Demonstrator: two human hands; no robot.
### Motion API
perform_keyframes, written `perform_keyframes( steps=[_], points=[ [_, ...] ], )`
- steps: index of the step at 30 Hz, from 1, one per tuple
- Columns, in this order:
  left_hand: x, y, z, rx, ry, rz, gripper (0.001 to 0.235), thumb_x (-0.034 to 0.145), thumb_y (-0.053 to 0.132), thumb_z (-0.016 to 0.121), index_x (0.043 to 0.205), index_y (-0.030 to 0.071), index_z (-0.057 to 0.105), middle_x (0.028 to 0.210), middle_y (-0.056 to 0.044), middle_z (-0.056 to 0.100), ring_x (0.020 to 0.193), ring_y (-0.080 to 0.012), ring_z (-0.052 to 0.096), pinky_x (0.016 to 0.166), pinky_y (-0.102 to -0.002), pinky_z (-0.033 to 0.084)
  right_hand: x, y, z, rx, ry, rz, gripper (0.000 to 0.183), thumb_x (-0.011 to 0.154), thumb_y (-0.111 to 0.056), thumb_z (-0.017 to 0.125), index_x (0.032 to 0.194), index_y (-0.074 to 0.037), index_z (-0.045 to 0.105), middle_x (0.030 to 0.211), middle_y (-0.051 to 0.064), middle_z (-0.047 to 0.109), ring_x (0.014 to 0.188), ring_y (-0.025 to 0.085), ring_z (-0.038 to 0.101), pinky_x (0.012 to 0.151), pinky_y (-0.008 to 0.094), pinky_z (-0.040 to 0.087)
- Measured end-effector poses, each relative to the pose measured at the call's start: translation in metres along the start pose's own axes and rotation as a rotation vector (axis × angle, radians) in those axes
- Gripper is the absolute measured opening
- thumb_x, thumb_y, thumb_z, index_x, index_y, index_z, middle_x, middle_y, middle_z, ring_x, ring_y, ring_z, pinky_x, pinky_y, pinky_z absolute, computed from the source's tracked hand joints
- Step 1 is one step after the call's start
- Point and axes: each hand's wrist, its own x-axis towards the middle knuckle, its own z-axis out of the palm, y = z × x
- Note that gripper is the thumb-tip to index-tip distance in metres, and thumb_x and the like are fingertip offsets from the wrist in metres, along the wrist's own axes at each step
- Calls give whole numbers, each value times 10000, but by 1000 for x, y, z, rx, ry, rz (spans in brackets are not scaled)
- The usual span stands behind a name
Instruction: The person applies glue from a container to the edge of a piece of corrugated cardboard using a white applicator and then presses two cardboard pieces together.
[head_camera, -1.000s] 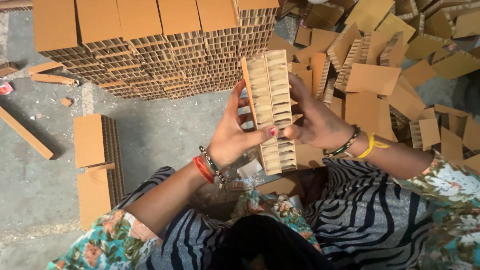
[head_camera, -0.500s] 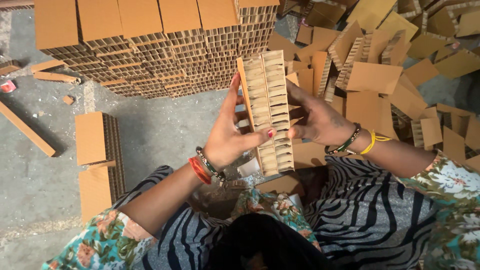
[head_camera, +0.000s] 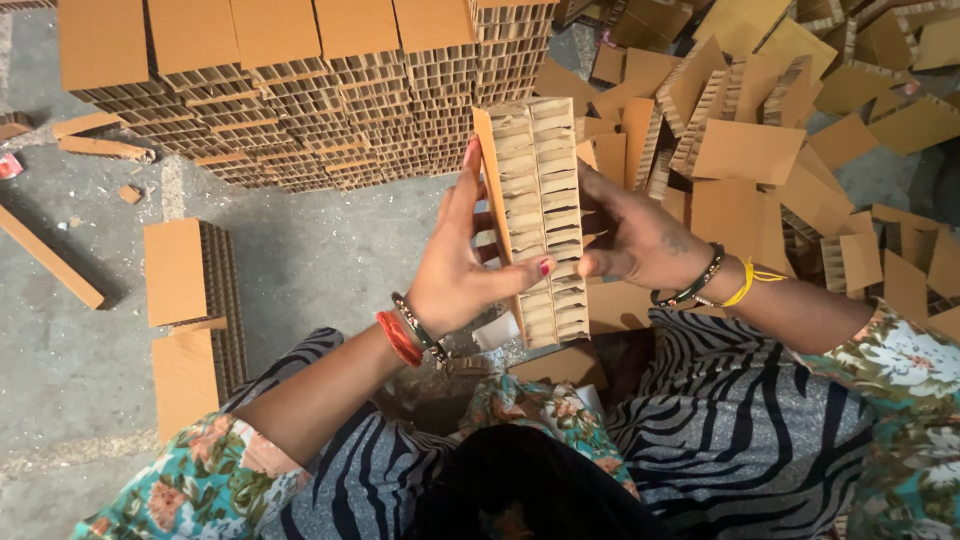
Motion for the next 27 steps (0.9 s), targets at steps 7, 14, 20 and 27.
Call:
perform_keyframes(
  steps=[7, 14, 20, 27],
  points=[
    [18, -17, -17, 73, -66, -104, 1351, 702, 428, 838, 1615, -9, -56, 1493, -299, 489, 1275, -350, 630, 992, -442, 602, 9, 21, -6, -77, -19, 109, 1207, 800, -698, 657, 1662, -77, 84, 1553, 183, 513, 1422, 249, 542, 1156, 402, 495],
    [-16, 28, -40, 903, -139, -297, 1130, 965, 723, 507, 1609, 8, -84, 1578, -394, 184, 1354, -508, 414, 974, -523, 509, 74, -8, -37, -170, 6, 301, 1046, 952, -544, 610, 1699, -153, -9, 1681, 215, 395, 1296, 337, 621, 1050, 448, 490],
    [-45, 68, -40, 910, -372, -346, 1116, 866, 661, 588, 1634, 151, -42, 1415, -286, 386, 1243, -444, 520, 991, -518, 498, 244, -50, -80, -769, 155, 227, 834, 938, -517, 632, 1598, -226, 214, 1329, 187, 641, 987, 278, 731, 731, 412, 634],
    [-68, 68, -40, 918, -493, -302, 978, 886, 604, 607, 1625, 150, 155, 1425, -254, 429, 1262, -409, 524, 966, -523, 513, 372, 22, -65, -1471, 452, 310, 858, 827, -754, 659, 1383, -112, 541, 1054, 253, 711, 863, 383, 712, 711, 536, 567]
  ],
)
